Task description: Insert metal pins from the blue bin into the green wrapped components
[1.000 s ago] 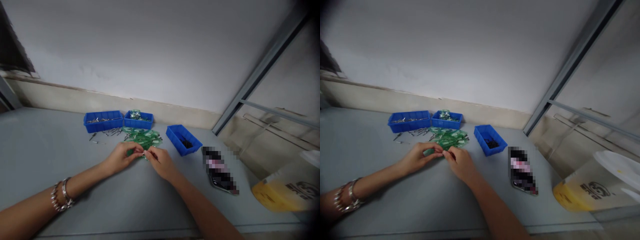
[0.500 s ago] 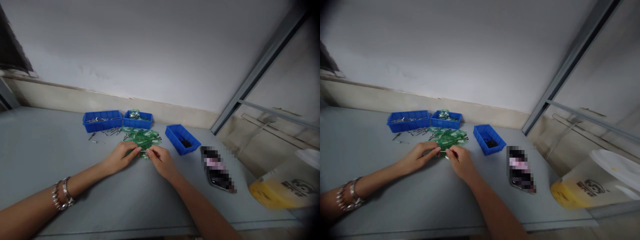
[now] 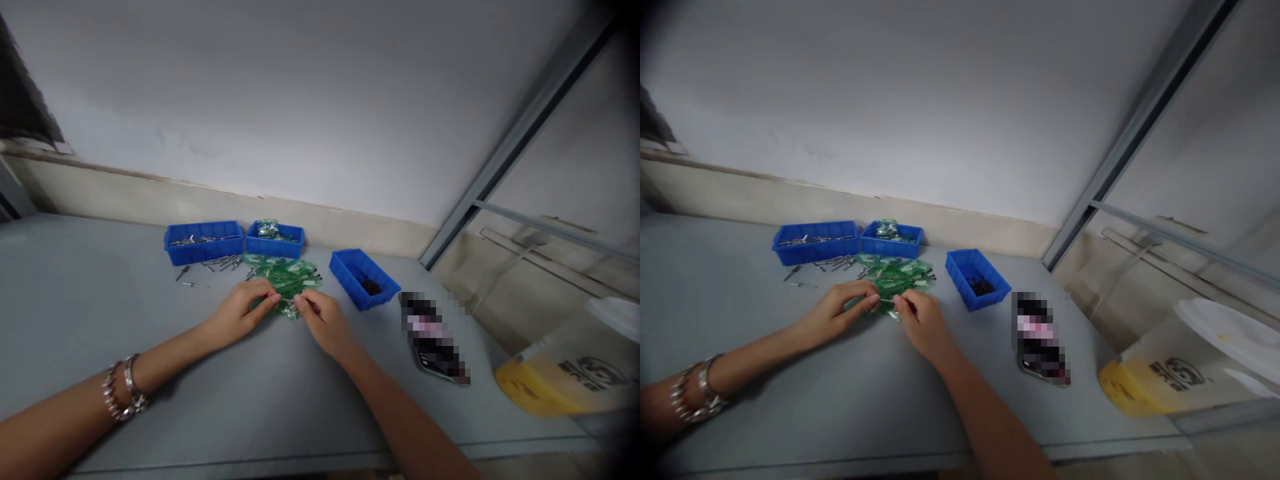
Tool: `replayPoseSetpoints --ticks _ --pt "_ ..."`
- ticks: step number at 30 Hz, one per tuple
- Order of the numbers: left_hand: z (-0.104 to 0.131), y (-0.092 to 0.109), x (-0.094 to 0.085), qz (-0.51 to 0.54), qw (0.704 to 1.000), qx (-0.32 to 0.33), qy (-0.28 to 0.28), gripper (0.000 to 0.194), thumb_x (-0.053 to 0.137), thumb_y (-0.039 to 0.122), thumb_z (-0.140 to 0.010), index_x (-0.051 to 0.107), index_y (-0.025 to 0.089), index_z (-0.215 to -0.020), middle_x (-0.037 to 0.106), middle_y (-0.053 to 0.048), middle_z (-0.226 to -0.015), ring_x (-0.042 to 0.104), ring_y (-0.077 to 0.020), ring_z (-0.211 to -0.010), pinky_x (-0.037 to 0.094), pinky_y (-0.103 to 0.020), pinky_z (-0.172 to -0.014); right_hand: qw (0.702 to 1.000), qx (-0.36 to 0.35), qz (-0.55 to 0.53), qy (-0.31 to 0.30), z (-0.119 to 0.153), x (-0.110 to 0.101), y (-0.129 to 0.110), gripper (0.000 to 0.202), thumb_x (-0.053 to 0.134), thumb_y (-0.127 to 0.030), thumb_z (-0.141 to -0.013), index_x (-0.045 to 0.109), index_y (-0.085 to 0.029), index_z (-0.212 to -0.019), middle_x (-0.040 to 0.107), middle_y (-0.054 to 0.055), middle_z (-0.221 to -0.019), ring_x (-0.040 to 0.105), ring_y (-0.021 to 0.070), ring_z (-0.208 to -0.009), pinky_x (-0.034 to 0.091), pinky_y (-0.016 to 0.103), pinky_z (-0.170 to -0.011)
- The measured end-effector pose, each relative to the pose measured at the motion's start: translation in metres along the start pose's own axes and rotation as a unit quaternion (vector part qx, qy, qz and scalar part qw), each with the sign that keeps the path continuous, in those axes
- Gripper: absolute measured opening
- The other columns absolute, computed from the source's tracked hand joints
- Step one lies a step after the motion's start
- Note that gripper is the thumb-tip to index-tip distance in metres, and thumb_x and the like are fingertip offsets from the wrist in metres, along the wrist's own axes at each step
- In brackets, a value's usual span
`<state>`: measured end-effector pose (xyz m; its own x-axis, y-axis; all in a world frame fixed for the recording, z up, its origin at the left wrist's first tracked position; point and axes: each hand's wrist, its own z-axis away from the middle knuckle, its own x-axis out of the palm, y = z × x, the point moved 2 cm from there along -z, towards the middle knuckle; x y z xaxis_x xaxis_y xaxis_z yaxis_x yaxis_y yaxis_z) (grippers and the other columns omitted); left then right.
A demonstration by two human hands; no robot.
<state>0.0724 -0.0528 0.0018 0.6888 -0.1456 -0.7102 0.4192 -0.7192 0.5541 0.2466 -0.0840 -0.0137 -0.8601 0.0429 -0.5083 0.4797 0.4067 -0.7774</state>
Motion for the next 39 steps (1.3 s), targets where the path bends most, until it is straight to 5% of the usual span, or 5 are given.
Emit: replayPoseSetpoints --ticks 19,31,39 --pt "-0.0002 0.0007 0.0001 0.022 0.999 0.013 0.021 0.031 0.042 0.036 -0.093 0.055 0.017 -0.072 0.059 -0.003 -0.075 0.054 -0.0149 -0.072 0.043 -0.026 -0.069 1.000 -0.012 -0.009 0.003 -0.0012 -0.0009 0.0000 0.031 0.040 -0.036 -0.090 0.048 -0.020 -0.064 0.050 -0.001 -0.062 0.047 0.0126 -0.063 0.034 0.026 -0.060" --pt "0.0000 -0.0019 0.0004 0.007 1.000 0.020 0.017 0.037 0.038 0.036 -0.095 0.056 0.016 -0.070 0.058 -0.003 -0.076 0.054 -0.0149 -0.072 0.044 -0.027 -0.069 0.998 -0.005 -0.057 0.018 -0.0002 0.0003 -0.0014 0.014 0.052 -0.030 -0.083 0.052 -0.021 -0.072 0.052 -0.003 -0.064 0.048 0.0110 -0.060 0.036 0.023 -0.057" --pt "0.0012 -0.0006 0.0004 0.004 0.998 0.035 0.047 0.026 0.045 0.031 -0.093 0.055 0.017 -0.075 0.057 -0.003 -0.078 0.053 -0.0149 -0.075 0.043 -0.027 -0.071 1.000 -0.025 -0.001 0.019 -0.0014 -0.0009 0.0005 0.028 0.042 -0.033 -0.089 0.050 -0.020 -0.065 0.052 0.000 -0.064 0.048 0.0124 -0.064 0.036 0.025 -0.060"
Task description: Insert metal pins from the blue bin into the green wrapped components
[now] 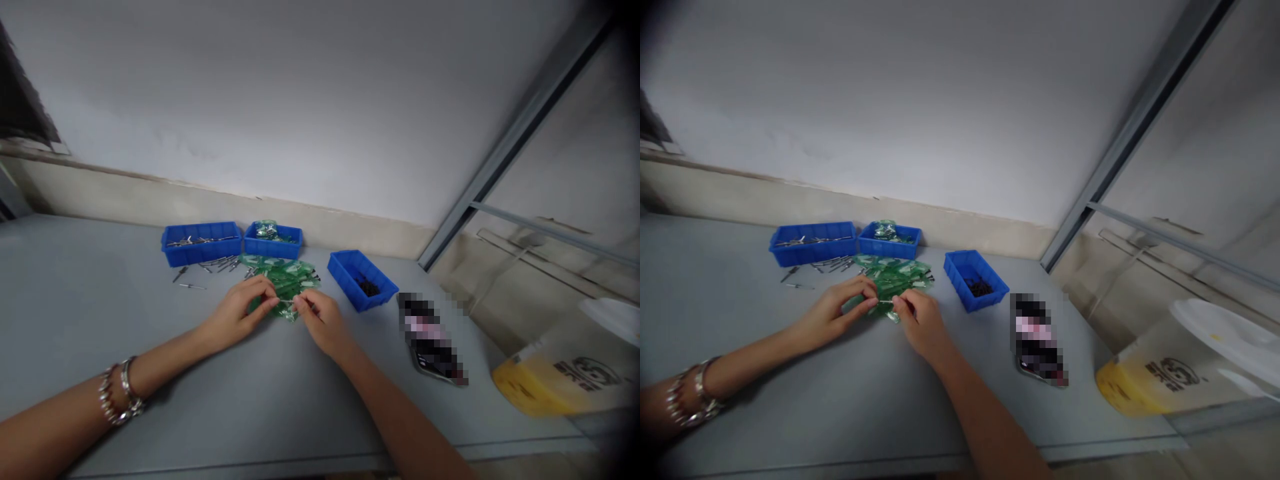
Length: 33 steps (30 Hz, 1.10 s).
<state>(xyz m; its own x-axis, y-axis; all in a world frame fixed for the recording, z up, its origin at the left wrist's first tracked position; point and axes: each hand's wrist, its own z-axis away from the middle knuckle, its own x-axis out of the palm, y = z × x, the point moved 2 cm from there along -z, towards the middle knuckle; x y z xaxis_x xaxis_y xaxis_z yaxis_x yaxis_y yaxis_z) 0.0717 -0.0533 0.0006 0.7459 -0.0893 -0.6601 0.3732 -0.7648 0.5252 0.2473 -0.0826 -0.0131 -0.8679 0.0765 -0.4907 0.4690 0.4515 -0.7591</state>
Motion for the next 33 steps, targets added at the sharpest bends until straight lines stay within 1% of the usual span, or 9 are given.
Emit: replayPoseSetpoints --ticks 3,7,11,17,23,25,28,30,33 --pt "-0.0003 -0.0009 -0.0004 -0.004 1.000 -0.010 -0.012 0.031 0.041 0.035 -0.095 0.056 0.017 -0.074 0.057 -0.003 -0.078 0.053 -0.0153 -0.075 0.044 -0.028 -0.071 1.000 0.000 -0.005 0.008 0.0002 0.0002 0.0007 0.026 0.044 -0.033 -0.087 0.048 -0.021 -0.065 0.050 -0.001 -0.063 0.047 0.0122 -0.062 0.036 0.025 -0.059" --pt "-0.0008 -0.0026 0.0002 0.000 0.999 -0.015 -0.037 0.041 0.036 0.038 -0.096 0.058 0.016 -0.069 0.057 -0.004 -0.077 0.054 -0.0155 -0.074 0.044 -0.028 -0.071 1.000 0.004 -0.022 0.010 0.0004 0.0011 0.0005 0.019 0.048 -0.031 -0.085 0.050 -0.021 -0.068 0.052 -0.002 -0.065 0.048 0.0122 -0.063 0.037 0.024 -0.059" --pt "0.0000 -0.0023 0.0004 0.006 0.999 -0.014 -0.031 0.039 0.038 0.037 -0.096 0.057 0.016 -0.069 0.058 -0.004 -0.079 0.054 -0.0157 -0.075 0.044 -0.028 -0.071 0.999 0.016 -0.036 0.010 0.0005 0.0011 0.0005 0.014 0.051 -0.029 -0.083 0.053 -0.021 -0.072 0.054 -0.002 -0.066 0.049 0.0119 -0.062 0.038 0.024 -0.058" --pt "0.0013 -0.0010 -0.0007 0.022 1.000 -0.005 -0.009 0.030 0.042 0.032 -0.095 0.055 0.016 -0.073 0.056 -0.003 -0.080 0.053 -0.0152 -0.077 0.043 -0.027 -0.072 1.000 -0.001 0.009 0.009 -0.0001 0.0004 0.0005 0.027 0.042 -0.033 -0.089 0.052 -0.021 -0.067 0.053 -0.001 -0.065 0.049 0.0123 -0.064 0.037 0.025 -0.060" --pt "0.0014 -0.0017 0.0003 0.019 1.000 -0.007 -0.016 0.028 0.043 0.031 -0.094 0.054 0.016 -0.073 0.054 -0.002 -0.079 0.051 -0.0150 -0.075 0.042 -0.028 -0.071 1.000 0.006 0.003 0.009 0.0008 -0.0002 0.0000 0.023 0.044 -0.032 -0.088 0.048 -0.021 -0.068 0.050 -0.002 -0.065 0.047 0.0118 -0.063 0.036 0.024 -0.058" --pt "0.0017 -0.0017 -0.0003 0.014 1.000 -0.010 -0.012 0.028 0.042 0.031 -0.094 0.054 0.016 -0.074 0.053 -0.002 -0.079 0.051 -0.0153 -0.076 0.042 -0.028 -0.072 1.000 0.006 0.005 -0.003 0.0013 0.0004 0.0000 0.022 0.045 -0.030 -0.088 0.047 -0.021 -0.068 0.050 -0.002 -0.065 0.047 0.0117 -0.063 0.035 0.024 -0.058" --pt "0.0018 -0.0022 -0.0016 0.011 1.000 -0.014 -0.007 0.028 0.041 0.032 -0.095 0.054 0.016 -0.076 0.054 -0.003 -0.080 0.051 -0.0159 -0.077 0.042 -0.029 -0.073 0.999 -0.003 0.023 -0.043 0.0018 0.0028 -0.0003 0.022 0.048 -0.027 -0.087 0.046 -0.021 -0.065 0.048 -0.002 -0.065 0.046 0.0115 -0.064 0.035 0.024 -0.059" --pt "0.0014 -0.0032 -0.0016 0.007 1.000 -0.016 -0.013 0.029 0.040 0.033 -0.095 0.054 0.017 -0.076 0.054 -0.003 -0.080 0.052 -0.0162 -0.078 0.043 -0.030 -0.073 0.998 -0.011 0.033 -0.057 0.0016 0.0033 -0.0008 0.024 0.048 -0.026 -0.087 0.046 -0.020 -0.063 0.047 -0.002 -0.064 0.045 0.0113 -0.063 0.034 0.025 -0.059" --pt "0.0009 -0.0041 -0.0001 -0.001 0.999 -0.014 -0.037 0.031 0.040 0.035 -0.095 0.053 0.017 -0.074 0.056 -0.004 -0.081 0.052 -0.0164 -0.078 0.043 -0.029 -0.073 0.999 -0.009 0.034 -0.030 0.0008 -0.0001 -0.0022 0.025 0.045 -0.028 -0.089 0.047 -0.021 -0.065 0.049 -0.002 -0.065 0.046 0.0118 -0.064 0.034 0.025 -0.059"
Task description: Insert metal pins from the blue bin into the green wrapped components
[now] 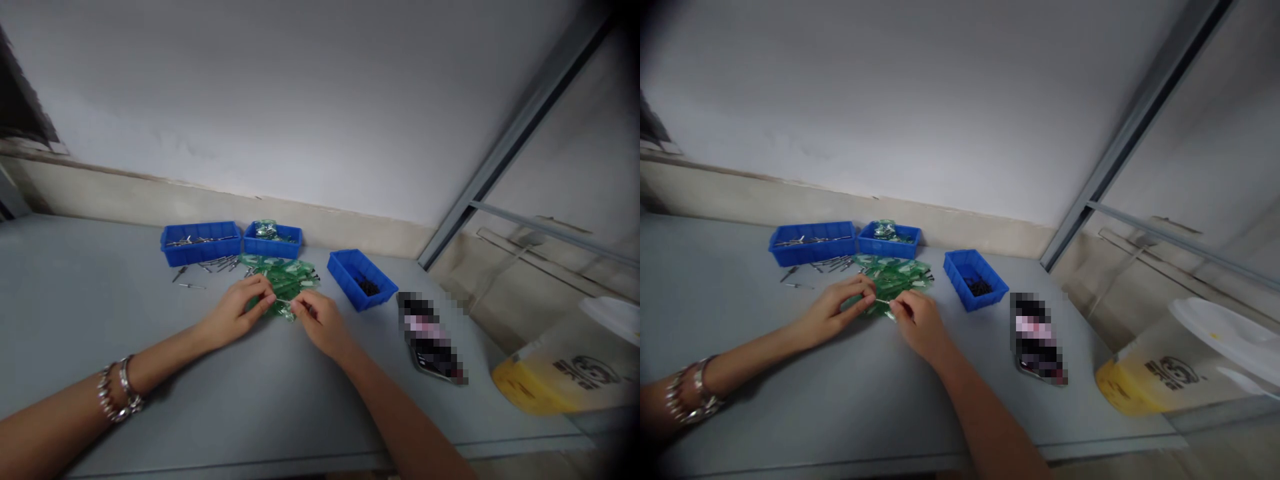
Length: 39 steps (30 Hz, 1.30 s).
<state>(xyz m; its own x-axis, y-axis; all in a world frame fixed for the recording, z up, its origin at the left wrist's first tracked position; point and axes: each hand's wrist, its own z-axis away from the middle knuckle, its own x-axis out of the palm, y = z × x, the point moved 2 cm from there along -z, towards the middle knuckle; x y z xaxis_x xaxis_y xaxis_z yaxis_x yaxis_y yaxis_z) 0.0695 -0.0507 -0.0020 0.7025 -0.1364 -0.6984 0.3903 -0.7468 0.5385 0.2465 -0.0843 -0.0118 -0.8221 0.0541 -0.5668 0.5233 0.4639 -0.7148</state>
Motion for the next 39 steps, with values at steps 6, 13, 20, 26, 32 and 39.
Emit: replayPoseSetpoints --ticks 6,13,20,26,32,39 --pt "0.000 0.002 -0.002 -0.015 1.000 0.011 0.003 0.028 0.041 0.032 -0.095 0.055 0.017 -0.077 0.056 -0.004 -0.083 0.053 -0.0163 -0.079 0.043 -0.029 -0.074 1.000 -0.012 0.011 0.006 0.001 -0.003 -0.001 0.021 0.045 -0.025 -0.089 0.049 -0.021 -0.069 0.049 -0.002 -0.066 0.046 0.0122 -0.065 0.034 0.025 -0.061" --pt "0.000 -0.002 0.003 -0.035 0.999 0.016 -0.029 0.027 0.041 0.032 -0.095 0.056 0.017 -0.078 0.057 -0.004 -0.082 0.054 -0.0165 -0.077 0.043 -0.029 -0.073 0.999 -0.027 0.039 -0.020 -0.001 -0.005 0.001 0.019 0.048 -0.022 -0.088 0.052 -0.020 -0.069 0.052 -0.001 -0.068 0.048 0.0122 -0.066 0.036 0.025 -0.063" --pt "-0.008 -0.020 -0.027 -0.125 0.990 0.000 0.064 0.030 0.041 0.036 -0.094 0.058 0.017 -0.080 0.059 -0.006 -0.086 0.056 -0.0178 -0.079 0.043 -0.029 -0.073 0.969 0.027 0.006 0.245 0.025 -0.094 0.001 0.021 0.053 -0.041 -0.085 0.060 -0.022 -0.081 0.062 0.001 -0.071 0.058 0.0152 -0.064 0.045 0.029 -0.065" --pt "-0.005 -0.058 -0.088 -0.324 0.909 -0.191 0.179 0.033 0.041 0.033 -0.093 0.063 0.009 -0.096 0.060 -0.010 -0.096 0.054 -0.0190 -0.082 0.038 -0.031 -0.080 0.914 0.136 0.004 0.382 0.097 -0.193 0.068 0.031 0.063 -0.055 -0.075 0.062 -0.024 -0.077 0.064 0.003 -0.072 0.063 0.0186 -0.064 0.048 0.035 -0.074" --pt "0.009 -0.078 -0.103 -0.376 0.858 -0.303 0.175 0.044 0.035 0.040 -0.096 0.060 0.009 -0.115 0.055 -0.013 -0.109 0.052 -0.0212 -0.085 0.037 -0.031 -0.075 0.911 0.223 0.032 0.346 0.123 -0.202 0.106 0.044 0.064 -0.066 -0.065 0.063 -0.022 -0.071 0.067 0.006 -0.075 0.066 0.0240 -0.068 0.048 0.038 -0.070" --pt "0.014 -0.086 -0.099 -0.405 0.854 -0.292 0.144 0.055 0.021 0.044 -0.099 0.057 0.008 -0.118 0.047 -0.013 -0.113 0.051 -0.0209 -0.087 0.038 -0.030 -0.073 0.904 0.213 -0.043 0.369 0.128 -0.197 0.113 0.041 0.067 -0.061 -0.067 0.061 -0.021 -0.077 0.066 0.004 -0.066 0.055 0.0171 -0.042 0.047 0.037 -0.055"
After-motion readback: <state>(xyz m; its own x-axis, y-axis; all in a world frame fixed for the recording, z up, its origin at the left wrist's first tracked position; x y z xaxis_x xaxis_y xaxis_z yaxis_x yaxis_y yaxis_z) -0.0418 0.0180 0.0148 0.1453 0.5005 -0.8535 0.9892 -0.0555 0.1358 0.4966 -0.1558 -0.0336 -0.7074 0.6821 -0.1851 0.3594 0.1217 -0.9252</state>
